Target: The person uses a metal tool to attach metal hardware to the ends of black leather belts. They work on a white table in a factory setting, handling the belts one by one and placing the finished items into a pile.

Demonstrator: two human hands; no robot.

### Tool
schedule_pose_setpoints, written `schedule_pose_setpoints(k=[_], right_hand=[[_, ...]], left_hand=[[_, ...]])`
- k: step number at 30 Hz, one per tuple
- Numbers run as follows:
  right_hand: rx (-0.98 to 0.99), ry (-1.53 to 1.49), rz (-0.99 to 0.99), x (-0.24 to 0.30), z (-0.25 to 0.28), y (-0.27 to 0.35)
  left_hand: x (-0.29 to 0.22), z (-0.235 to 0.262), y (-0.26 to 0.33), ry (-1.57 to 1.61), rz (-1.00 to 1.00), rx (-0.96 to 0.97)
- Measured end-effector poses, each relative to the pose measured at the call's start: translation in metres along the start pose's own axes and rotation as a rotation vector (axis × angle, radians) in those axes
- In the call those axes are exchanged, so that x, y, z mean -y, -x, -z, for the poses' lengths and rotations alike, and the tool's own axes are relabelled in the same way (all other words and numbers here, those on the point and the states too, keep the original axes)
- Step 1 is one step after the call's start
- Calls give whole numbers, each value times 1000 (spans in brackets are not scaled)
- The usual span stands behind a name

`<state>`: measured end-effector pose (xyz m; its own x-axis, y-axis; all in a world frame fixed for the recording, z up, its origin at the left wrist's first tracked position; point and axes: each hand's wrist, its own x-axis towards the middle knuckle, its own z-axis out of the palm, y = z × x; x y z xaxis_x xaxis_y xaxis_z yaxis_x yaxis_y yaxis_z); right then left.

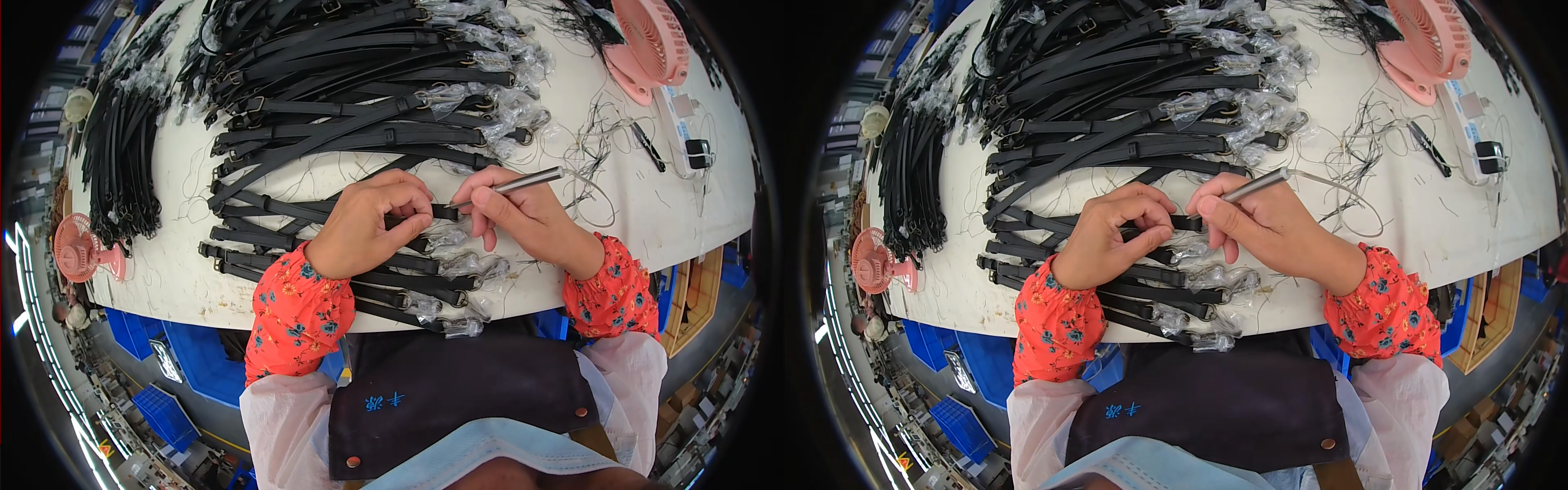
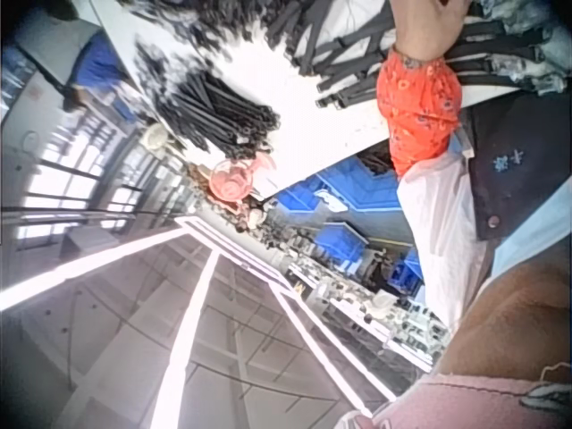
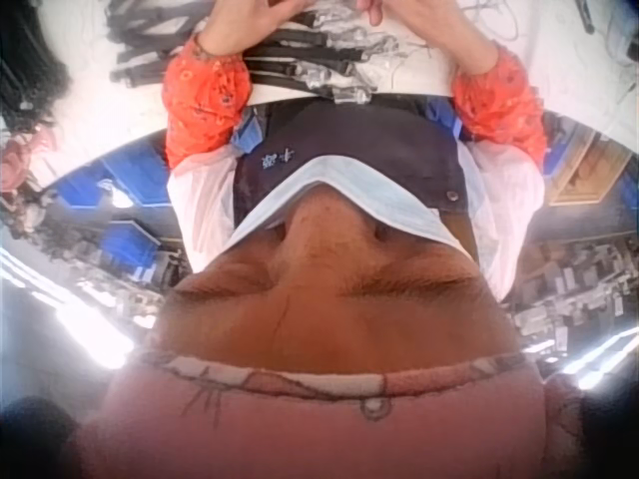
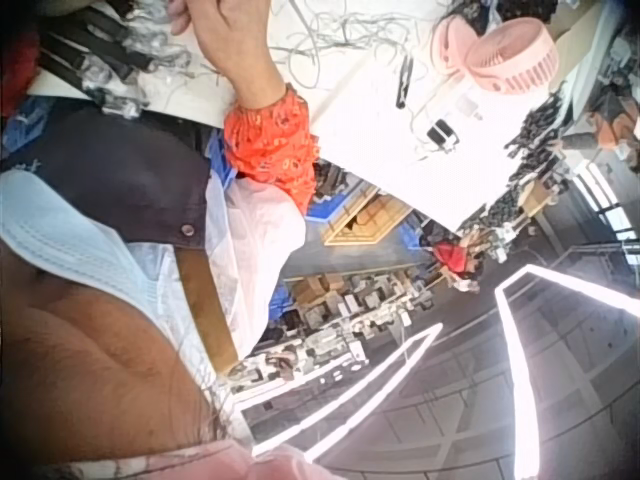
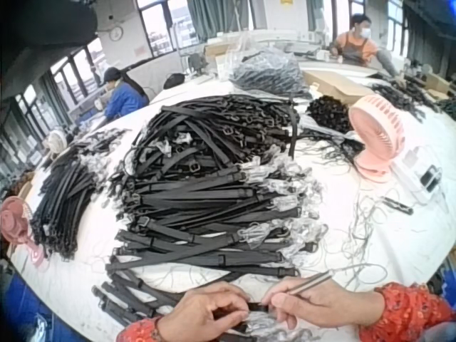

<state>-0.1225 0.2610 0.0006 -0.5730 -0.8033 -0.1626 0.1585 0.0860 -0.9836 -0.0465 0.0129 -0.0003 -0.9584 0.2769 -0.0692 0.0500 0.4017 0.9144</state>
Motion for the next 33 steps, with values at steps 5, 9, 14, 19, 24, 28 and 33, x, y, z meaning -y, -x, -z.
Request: schedule_pose_setpoints(k=[5,9,14,19,24,28,33], right_hand=[[-1,2,27,-3,1,0],[-48,-31,103,-9,0,-1],[-165,430,362,-8,-3,-6],[-126,625,415,-12,-6,-7],[-252,505,411,-17,-7,-8],[-294,457,411,-15,-6,-9],[-301,423,372,-16,-6,-9]], left_hand=[[2,2,1,-23,-9,7],[4,-6,-1,-298,-158,-118],[2,-9,-3,-506,-261,-157],[9,-14,-2,-261,-235,-162],[-10,2,1,-151,-22,-80],[6,27,4,-410,-98,-128],[-7,10,2,-331,-236,-234]])
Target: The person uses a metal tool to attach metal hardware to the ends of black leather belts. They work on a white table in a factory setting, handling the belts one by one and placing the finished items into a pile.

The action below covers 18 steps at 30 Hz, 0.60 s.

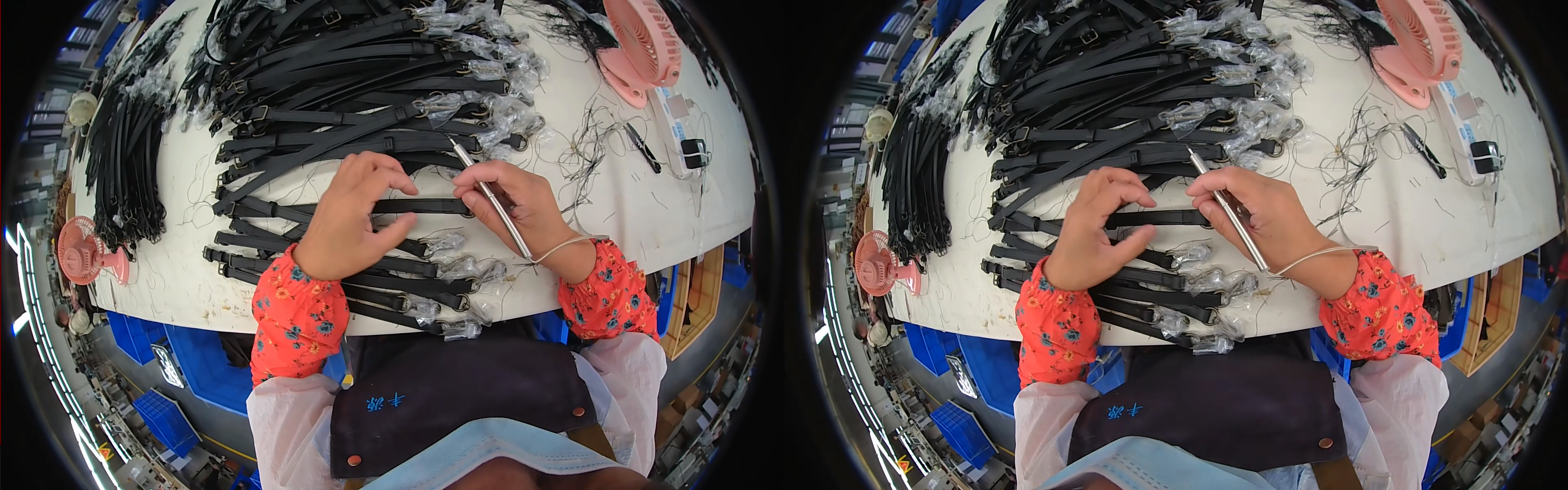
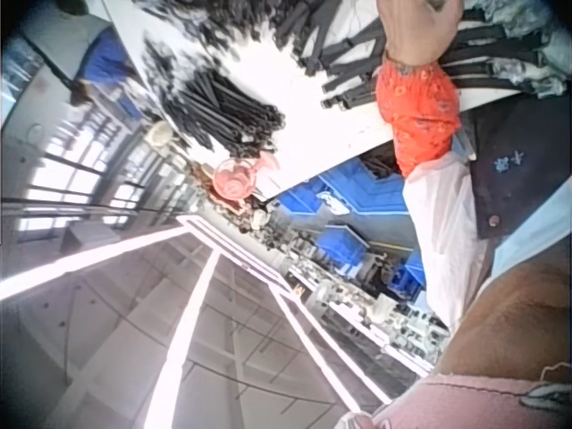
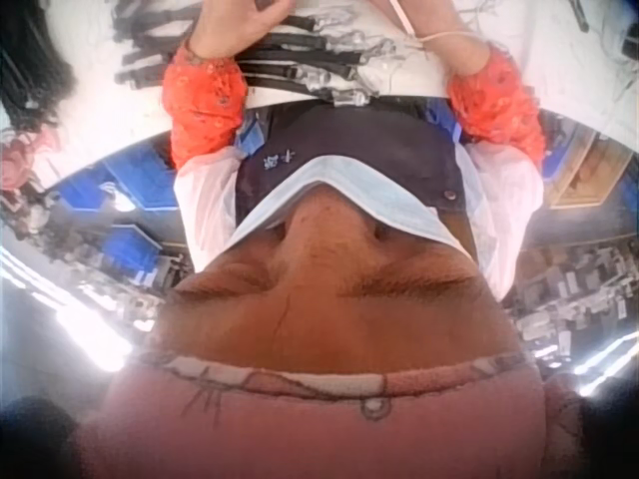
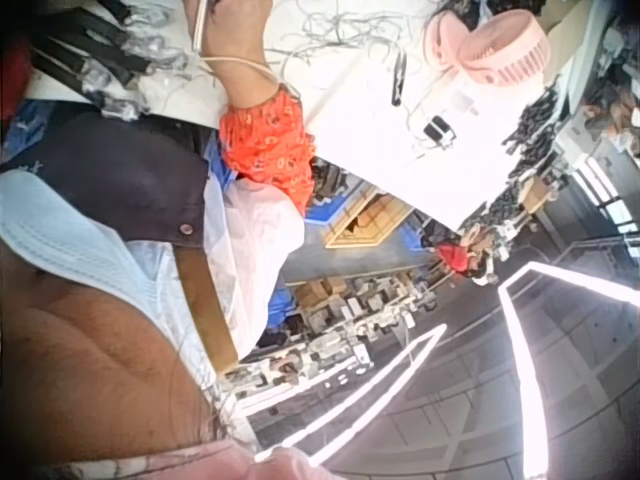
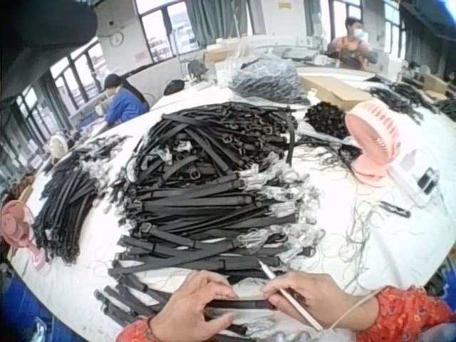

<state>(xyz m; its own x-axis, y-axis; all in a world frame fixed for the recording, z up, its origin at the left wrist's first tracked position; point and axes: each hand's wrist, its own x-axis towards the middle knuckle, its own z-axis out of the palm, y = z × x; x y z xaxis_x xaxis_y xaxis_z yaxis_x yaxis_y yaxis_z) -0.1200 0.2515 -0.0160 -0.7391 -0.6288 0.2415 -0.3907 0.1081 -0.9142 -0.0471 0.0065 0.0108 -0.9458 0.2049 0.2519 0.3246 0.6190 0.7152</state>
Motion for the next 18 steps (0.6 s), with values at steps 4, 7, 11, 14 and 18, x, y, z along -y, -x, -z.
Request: schedule_pose_setpoints(k=[4,7,11,14,18], right_hand=[[-13,30,49,-1,-3,1],[-4,78,98,1,-3,1],[-9,123,179,1,-5,0],[15,136,212,3,-6,1],[48,102,217,0,-7,3]], left_hand=[[-2,-21,-1,-110,-105,-11],[-4,-27,-1,-192,-127,-45],[-2,-32,3,-259,-154,-55],[-3,-31,2,-254,-150,5],[-6,-26,1,-240,-140,80]])
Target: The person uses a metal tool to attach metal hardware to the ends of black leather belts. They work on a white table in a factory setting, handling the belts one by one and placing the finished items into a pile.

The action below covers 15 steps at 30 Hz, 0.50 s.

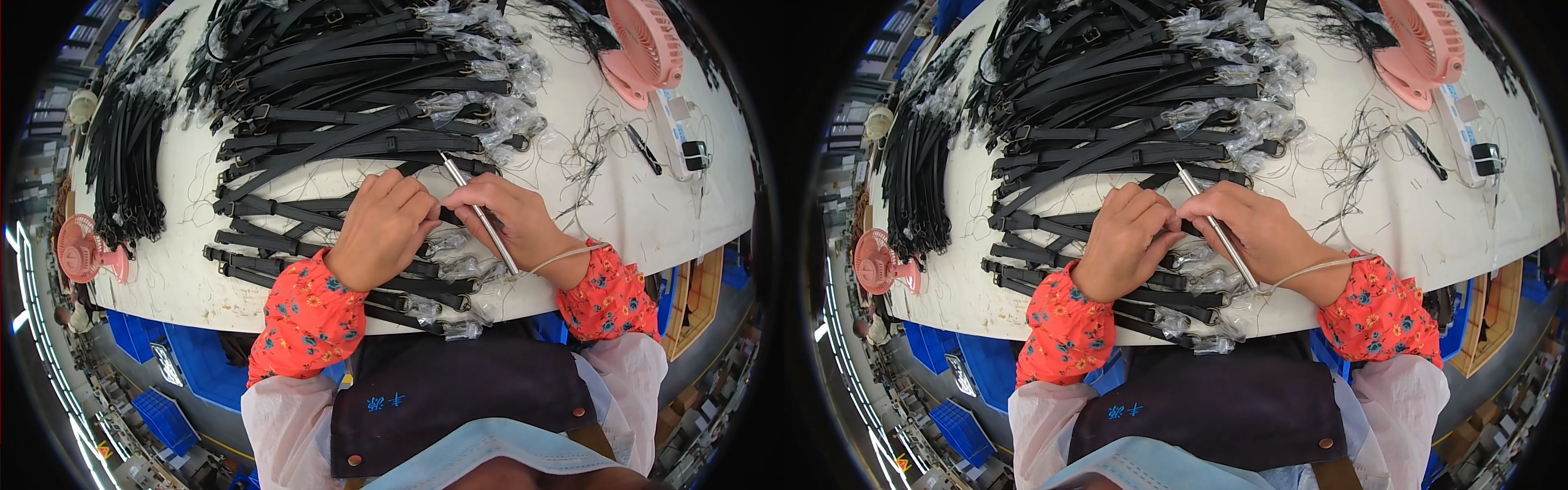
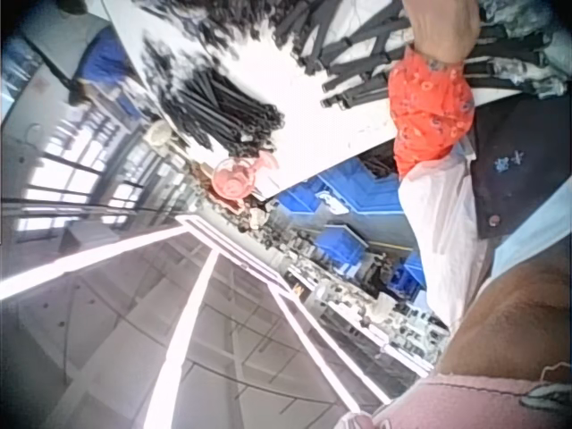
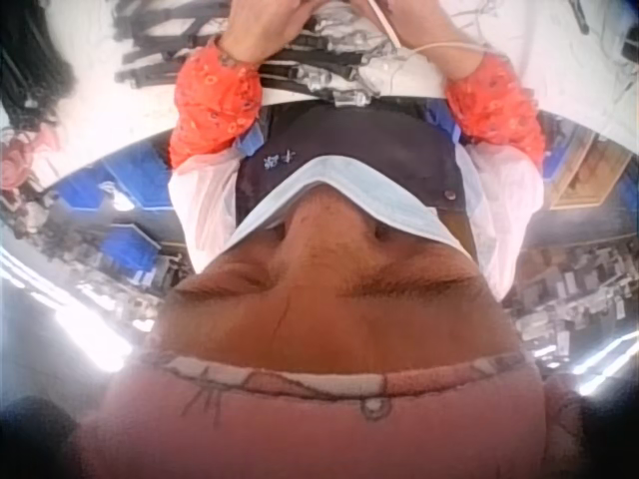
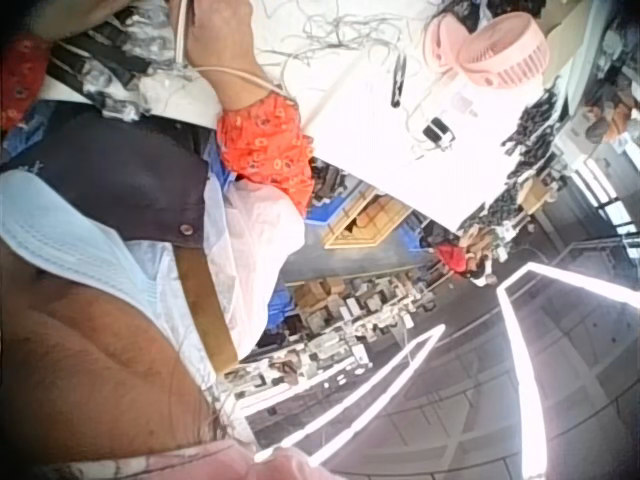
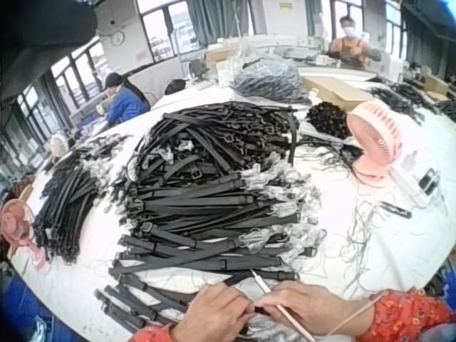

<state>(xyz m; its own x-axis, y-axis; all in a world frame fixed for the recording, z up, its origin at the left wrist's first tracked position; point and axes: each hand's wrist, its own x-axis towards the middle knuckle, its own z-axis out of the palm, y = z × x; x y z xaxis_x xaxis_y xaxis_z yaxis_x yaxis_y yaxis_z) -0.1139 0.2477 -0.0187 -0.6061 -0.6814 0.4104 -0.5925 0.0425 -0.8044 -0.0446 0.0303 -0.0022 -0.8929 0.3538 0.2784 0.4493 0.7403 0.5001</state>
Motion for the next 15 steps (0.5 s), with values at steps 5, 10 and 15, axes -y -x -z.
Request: schedule_pose_setpoints(k=[5,10,15], right_hand=[[-2,12,-16,0,-1,-1],[84,5,-48,-4,0,2],[126,37,50,-12,0,4]], left_hand=[[3,2,1,86,2,42],[5,0,3,132,6,63],[10,0,4,251,33,94]])
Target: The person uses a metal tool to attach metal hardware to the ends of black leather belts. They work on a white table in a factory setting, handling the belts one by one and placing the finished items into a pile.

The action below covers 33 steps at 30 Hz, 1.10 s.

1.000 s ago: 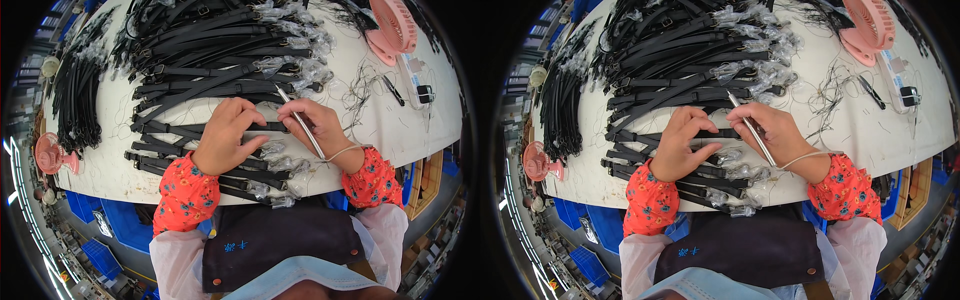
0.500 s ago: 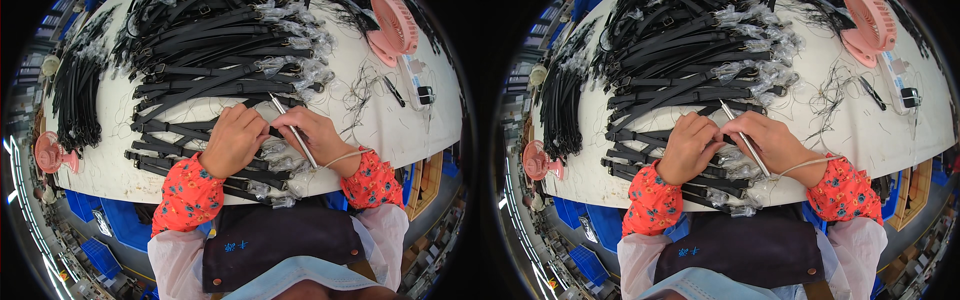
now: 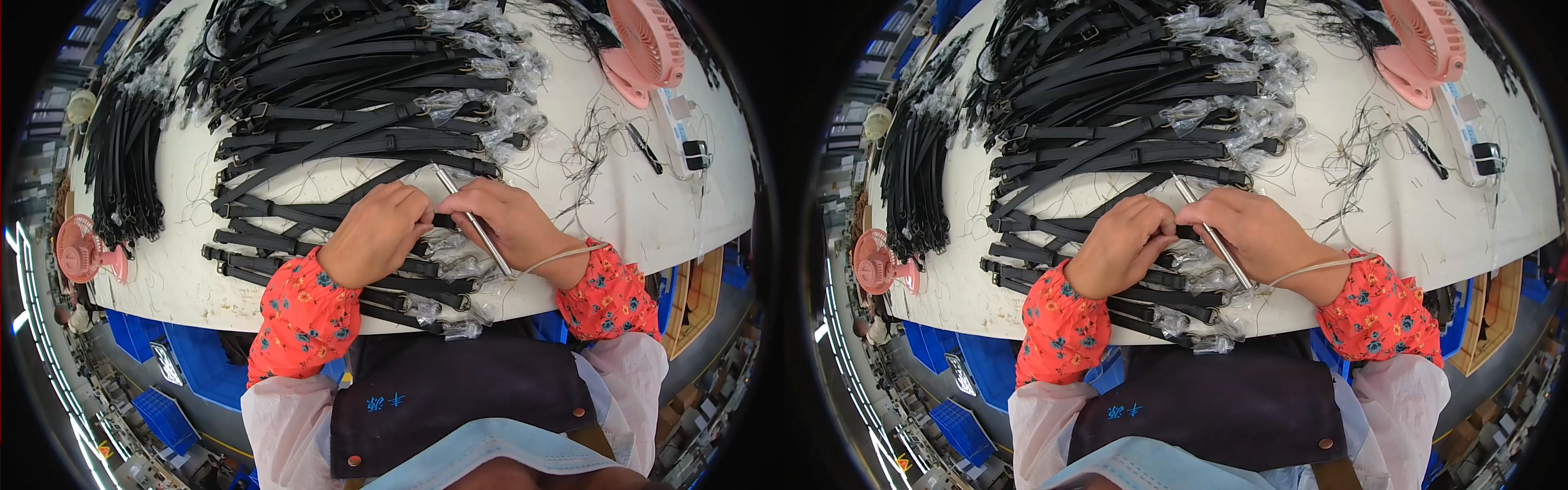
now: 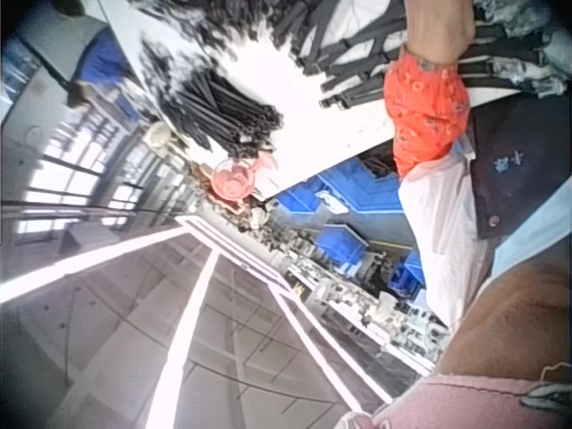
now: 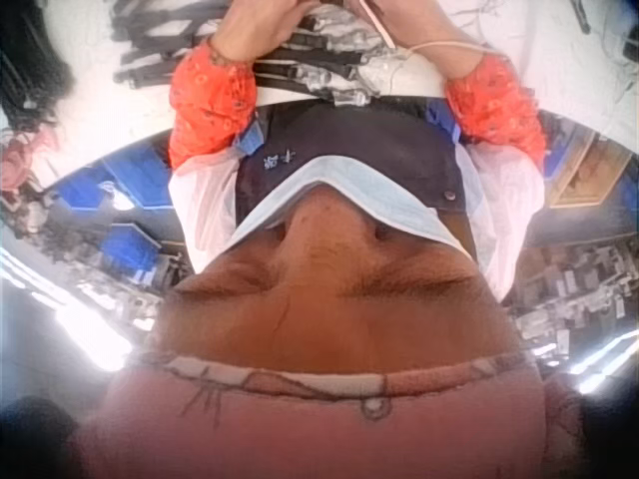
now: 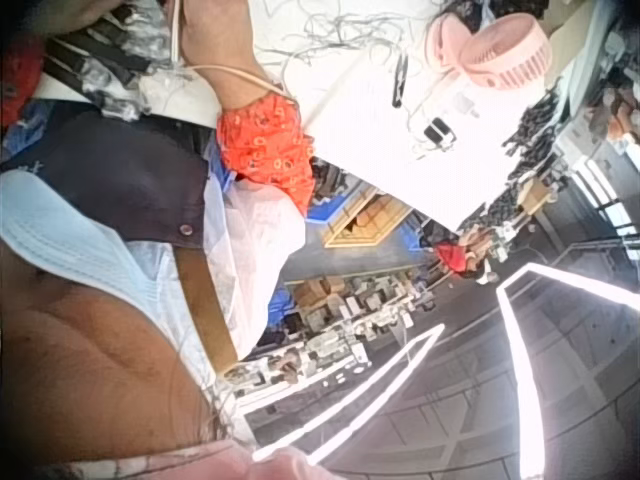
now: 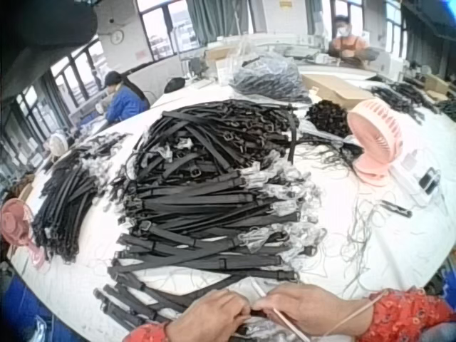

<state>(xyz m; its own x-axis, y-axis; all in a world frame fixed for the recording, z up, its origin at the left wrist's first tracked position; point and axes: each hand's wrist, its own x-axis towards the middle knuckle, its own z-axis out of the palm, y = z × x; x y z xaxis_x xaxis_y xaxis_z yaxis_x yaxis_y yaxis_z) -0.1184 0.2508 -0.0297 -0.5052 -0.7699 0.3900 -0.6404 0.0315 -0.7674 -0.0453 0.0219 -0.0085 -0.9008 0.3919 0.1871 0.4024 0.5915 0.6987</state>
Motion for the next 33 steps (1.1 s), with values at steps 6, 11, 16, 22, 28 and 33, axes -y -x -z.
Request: schedule_pose_setpoints(k=[6,11,16,22,28,33], right_hand=[[-11,65,-46,5,3,-3],[-137,-136,-222,18,5,-4],[-78,-662,-399,13,12,1],[24,-501,-468,17,17,-4],[35,-487,-473,17,17,-4],[28,-496,-470,18,18,-6]], left_hand=[[3,-4,-2,133,87,-54],[2,-6,-2,203,234,-51],[4,-5,-4,200,230,-33],[3,-4,-4,251,291,-21],[2,-4,-5,249,314,-11],[2,-4,-5,254,323,-13]])
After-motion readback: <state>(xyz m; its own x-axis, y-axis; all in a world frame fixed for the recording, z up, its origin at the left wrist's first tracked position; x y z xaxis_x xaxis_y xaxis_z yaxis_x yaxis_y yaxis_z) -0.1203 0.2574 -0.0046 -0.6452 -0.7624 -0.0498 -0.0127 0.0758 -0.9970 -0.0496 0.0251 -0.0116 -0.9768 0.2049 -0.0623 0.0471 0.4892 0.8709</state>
